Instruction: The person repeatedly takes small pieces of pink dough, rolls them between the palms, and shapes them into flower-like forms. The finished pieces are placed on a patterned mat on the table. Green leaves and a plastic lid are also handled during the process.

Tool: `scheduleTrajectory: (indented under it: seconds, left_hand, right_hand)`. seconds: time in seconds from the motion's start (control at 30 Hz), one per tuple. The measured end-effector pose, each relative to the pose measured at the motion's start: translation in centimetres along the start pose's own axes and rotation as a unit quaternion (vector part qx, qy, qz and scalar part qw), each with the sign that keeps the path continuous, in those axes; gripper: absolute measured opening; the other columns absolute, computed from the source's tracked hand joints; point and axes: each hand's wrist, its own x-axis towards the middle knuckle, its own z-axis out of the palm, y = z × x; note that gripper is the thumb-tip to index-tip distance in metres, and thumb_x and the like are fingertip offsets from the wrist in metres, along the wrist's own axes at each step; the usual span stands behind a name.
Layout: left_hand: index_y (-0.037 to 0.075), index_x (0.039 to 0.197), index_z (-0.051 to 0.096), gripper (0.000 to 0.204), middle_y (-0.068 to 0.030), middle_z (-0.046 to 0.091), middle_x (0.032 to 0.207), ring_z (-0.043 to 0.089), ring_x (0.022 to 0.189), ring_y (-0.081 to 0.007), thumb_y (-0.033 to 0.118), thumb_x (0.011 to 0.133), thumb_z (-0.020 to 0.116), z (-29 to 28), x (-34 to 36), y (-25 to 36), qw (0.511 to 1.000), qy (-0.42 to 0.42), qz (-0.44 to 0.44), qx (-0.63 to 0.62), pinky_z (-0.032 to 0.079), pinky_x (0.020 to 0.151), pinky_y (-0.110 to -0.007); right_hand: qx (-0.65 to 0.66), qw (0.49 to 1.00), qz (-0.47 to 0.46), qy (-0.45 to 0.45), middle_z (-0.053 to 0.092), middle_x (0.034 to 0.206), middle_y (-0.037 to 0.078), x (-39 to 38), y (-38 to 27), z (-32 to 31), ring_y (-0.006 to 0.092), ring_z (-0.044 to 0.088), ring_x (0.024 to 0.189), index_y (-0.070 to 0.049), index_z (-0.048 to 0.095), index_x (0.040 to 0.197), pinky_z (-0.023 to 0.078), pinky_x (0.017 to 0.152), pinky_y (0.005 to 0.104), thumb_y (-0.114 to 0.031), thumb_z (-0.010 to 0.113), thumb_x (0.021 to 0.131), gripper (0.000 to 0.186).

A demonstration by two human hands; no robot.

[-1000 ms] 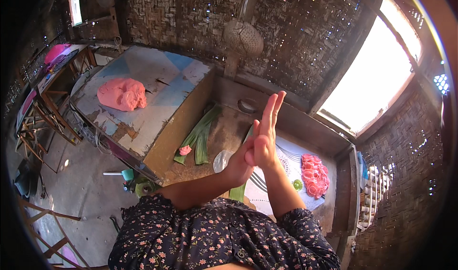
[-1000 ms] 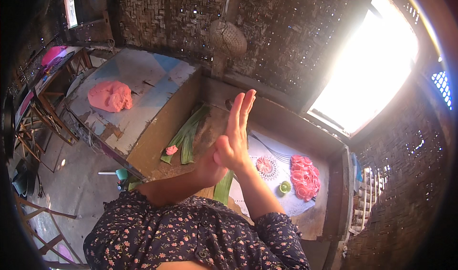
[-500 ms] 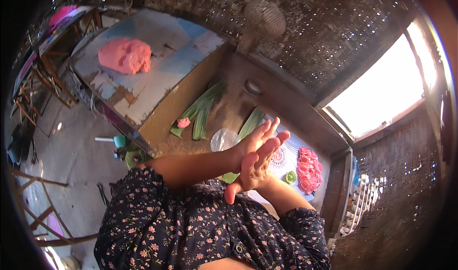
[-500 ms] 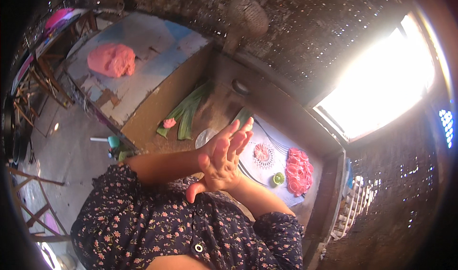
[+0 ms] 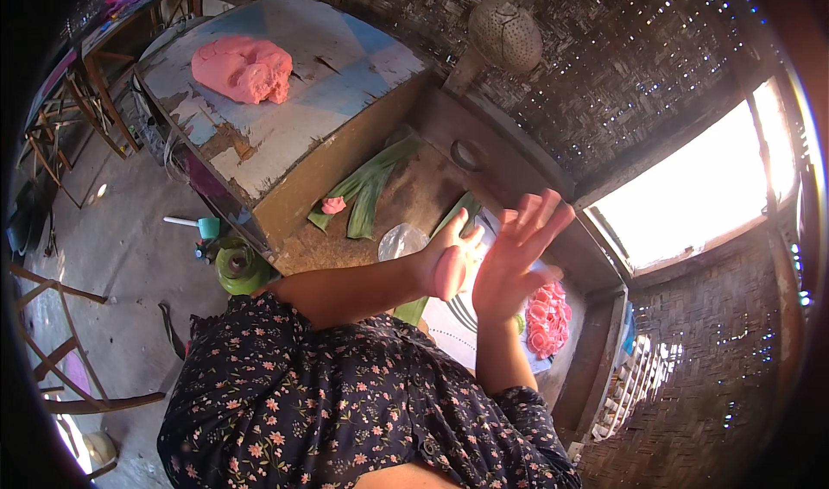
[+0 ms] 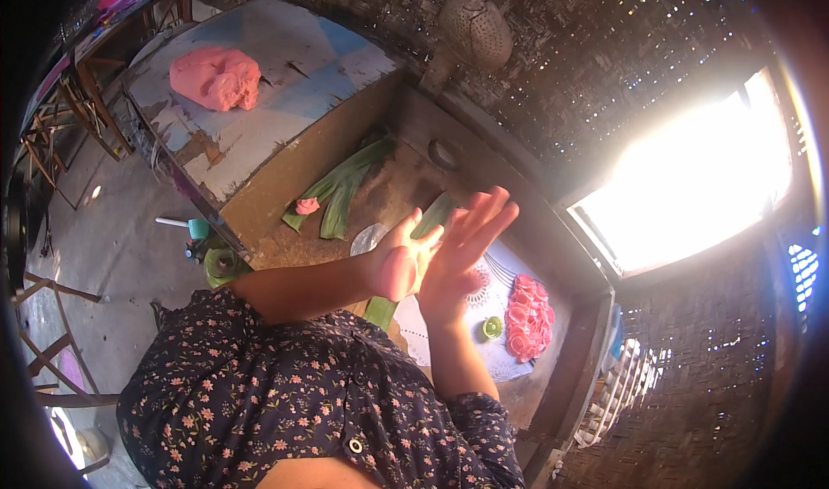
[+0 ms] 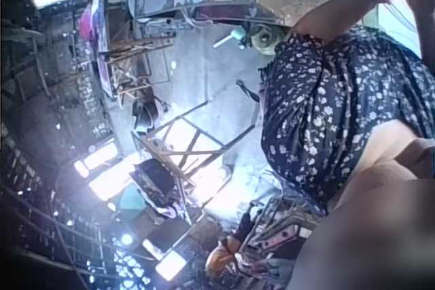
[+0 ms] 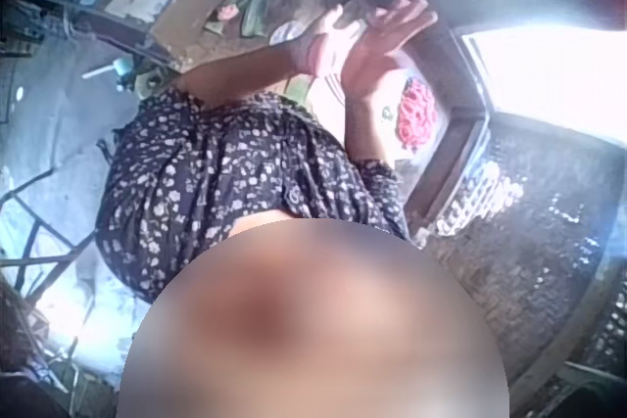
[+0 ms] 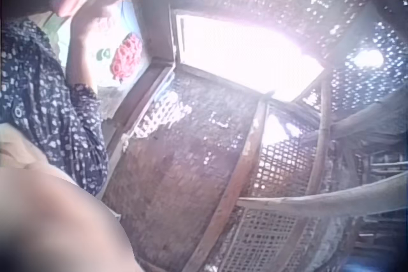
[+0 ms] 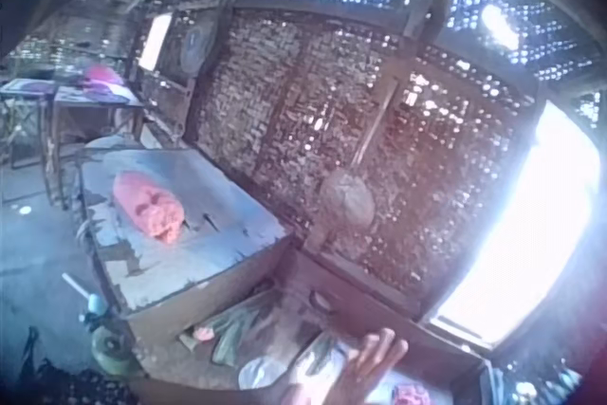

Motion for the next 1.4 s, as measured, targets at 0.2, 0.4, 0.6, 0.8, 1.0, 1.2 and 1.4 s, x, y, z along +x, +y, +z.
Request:
scheduleTrajectory:
  seconds: [0.2, 0.4, 0.6, 0.8, 1.0, 1.2, 1.4]
  left_hand:
    - [0.022, 0.136, 0.034, 0.080, 0.0045, 0.036, 0.137, 0.033, 0.125, -0.0203, 0.077, 0.079, 0.025, -1.3, 0.7, 0.9, 1.000, 0.001, 0.005, 0.025, 0.033, 0.099, -0.034]
    - [0.004, 0.124, 0.042, 0.073, -0.0062, 0.041, 0.130, 0.043, 0.111, -0.0219, 0.055, 0.076, 0.064, -6.1, 2.9, 3.7, 0.777, 0.397, 0.391, 0.292, 0.041, 0.088, -0.034]
    - [0.010, 0.110, 0.056, 0.051, -0.0056, 0.042, 0.126, 0.040, 0.114, -0.0237, 0.039, 0.072, 0.072, -16.7, 1.0, 5.3, 0.411, 0.565, -0.006, 0.716, 0.036, 0.088, -0.046]
    - [0.018, 0.106, 0.057, 0.043, -0.0035, 0.047, 0.112, 0.036, 0.117, -0.0231, 0.041, 0.071, 0.071, -22.9, 0.9, 3.4, 0.282, 0.474, -0.034, 0.833, 0.035, 0.086, -0.047]
    - [0.006, 0.079, 0.053, 0.019, -0.0127, 0.056, 0.083, 0.057, 0.079, -0.0340, 0.010, 0.070, 0.069, -22.9, 3.8, 4.0, 0.393, 0.173, 0.231, 0.873, 0.046, 0.069, -0.042]
    - [0.005, 0.077, 0.052, 0.020, -0.0085, 0.058, 0.071, 0.059, 0.065, -0.0222, 0.002, 0.069, 0.070, -14.3, 4.0, 4.2, 0.500, 0.067, 0.306, 0.808, 0.048, 0.058, -0.032]
    - [0.008, 0.079, 0.053, 0.017, 0.0026, 0.057, 0.072, 0.054, 0.066, -0.0062, 0.007, 0.077, 0.070, -9.0, 2.1, 4.6, 0.706, 0.124, 0.209, 0.666, 0.047, 0.060, -0.023]
  right_hand:
    - [0.386, 0.909, 0.147, 0.063, 0.005, 0.151, 0.011, 1.2, 3.4, -3.0, 0.0233, 0.004, 0.139, -0.013, 0.009, 0.145, 0.012, 0.110, 0.0382, -0.056, 0.026, 0.092, 0.069]
    - [-0.214, 0.943, 0.238, -0.091, 0.064, 0.093, 0.011, -2.3, 8.2, -7.0, 0.0190, 0.061, 0.086, 0.001, 0.055, 0.106, 0.046, 0.080, 0.0291, -0.026, 0.045, 0.095, 0.032]
    - [0.074, 0.910, 0.382, 0.143, 0.059, 0.083, 0.004, -6.9, 10.1, -11.9, 0.0113, 0.055, 0.068, -0.005, 0.052, 0.088, 0.047, 0.066, 0.0235, -0.015, 0.052, 0.091, 0.011]
    - [0.039, 0.897, 0.414, 0.151, 0.062, 0.088, 0.006, -12.8, 10.7, -15.5, 0.0145, 0.062, 0.078, -0.002, 0.056, 0.096, 0.051, 0.072, 0.0281, -0.011, 0.061, 0.084, 0.015]
    - [-0.009, 0.876, 0.441, 0.194, 0.063, 0.087, 0.008, -14.2, 11.6, -17.3, 0.0154, 0.063, 0.074, 0.001, 0.057, 0.096, 0.052, 0.066, 0.0269, -0.010, 0.061, 0.084, 0.016]
    - [-0.075, 0.885, 0.399, 0.228, 0.058, 0.092, 0.008, -13.3, 13.7, -17.4, 0.0135, 0.059, 0.080, 0.000, 0.051, 0.101, 0.049, 0.071, 0.0251, -0.015, 0.070, 0.078, 0.034]
    - [0.002, 0.885, 0.404, 0.231, 0.052, 0.106, 0.010, -11.1, 15.6, -15.2, 0.0160, 0.052, 0.096, 0.001, 0.041, 0.114, 0.043, 0.084, 0.0286, -0.016, 0.071, 0.076, 0.051]
